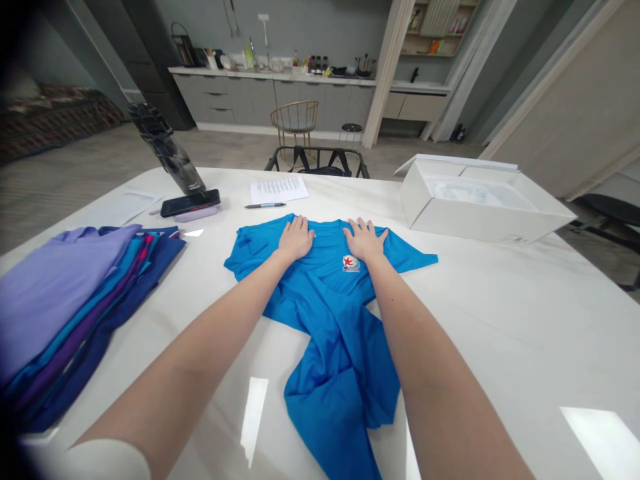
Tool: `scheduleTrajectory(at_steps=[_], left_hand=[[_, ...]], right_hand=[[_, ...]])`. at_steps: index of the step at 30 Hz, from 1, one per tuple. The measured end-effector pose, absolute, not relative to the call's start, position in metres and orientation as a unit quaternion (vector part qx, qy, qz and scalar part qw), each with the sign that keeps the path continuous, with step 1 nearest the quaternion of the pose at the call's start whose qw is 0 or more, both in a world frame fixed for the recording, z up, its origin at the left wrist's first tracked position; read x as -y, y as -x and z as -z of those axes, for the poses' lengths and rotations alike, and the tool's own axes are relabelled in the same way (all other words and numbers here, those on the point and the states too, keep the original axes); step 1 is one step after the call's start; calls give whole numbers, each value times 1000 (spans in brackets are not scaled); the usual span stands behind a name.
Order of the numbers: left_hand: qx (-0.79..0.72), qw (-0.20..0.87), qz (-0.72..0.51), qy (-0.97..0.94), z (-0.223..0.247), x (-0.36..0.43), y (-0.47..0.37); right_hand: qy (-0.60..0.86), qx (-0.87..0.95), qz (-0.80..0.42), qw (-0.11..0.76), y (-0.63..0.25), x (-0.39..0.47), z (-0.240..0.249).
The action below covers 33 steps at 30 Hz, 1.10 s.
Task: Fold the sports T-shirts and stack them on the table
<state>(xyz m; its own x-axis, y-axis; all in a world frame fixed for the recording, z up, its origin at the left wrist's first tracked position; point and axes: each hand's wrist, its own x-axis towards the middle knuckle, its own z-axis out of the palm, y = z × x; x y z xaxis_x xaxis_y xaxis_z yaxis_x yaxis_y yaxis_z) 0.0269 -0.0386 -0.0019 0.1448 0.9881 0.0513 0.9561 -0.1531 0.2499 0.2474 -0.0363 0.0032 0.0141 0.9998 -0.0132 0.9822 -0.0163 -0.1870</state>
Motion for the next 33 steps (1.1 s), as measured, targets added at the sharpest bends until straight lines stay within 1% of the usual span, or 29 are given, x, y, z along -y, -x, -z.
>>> scheduleTrajectory(at_steps=[3,5,10,15,18,24,29,31,33], left_hand=[[-634,26,-130,-762,-6,33,-13],[-647,-10,-133,-751,-11,28,-5],[-648,-19,-96,-756,-13,5,-2],[-663,-21,-107,-740,-6,-24,-14],[-656,-20,-113,-746,-5,-25,-18],[-604,-2,-131,-786,-15,21,-19],[-610,76,-115,-781,-22,75,-17],[-574,86,-126,-804,-27,97,-19],[-506,99,-128,-847,-32,119,-23]], right_hand=[[711,693,-4,121,-249,33,-4],[707,693,31,138,-250,31,-5],[697,705,37,128,-258,11,-2],[703,703,33,107,-268,-21,1],[716,693,29,85,-268,-28,-1],[694,715,52,63,-257,-4,-8],[666,744,5,54,-250,51,-14],[636,768,2,71,-249,81,-17],[597,795,13,105,-247,113,-20]])
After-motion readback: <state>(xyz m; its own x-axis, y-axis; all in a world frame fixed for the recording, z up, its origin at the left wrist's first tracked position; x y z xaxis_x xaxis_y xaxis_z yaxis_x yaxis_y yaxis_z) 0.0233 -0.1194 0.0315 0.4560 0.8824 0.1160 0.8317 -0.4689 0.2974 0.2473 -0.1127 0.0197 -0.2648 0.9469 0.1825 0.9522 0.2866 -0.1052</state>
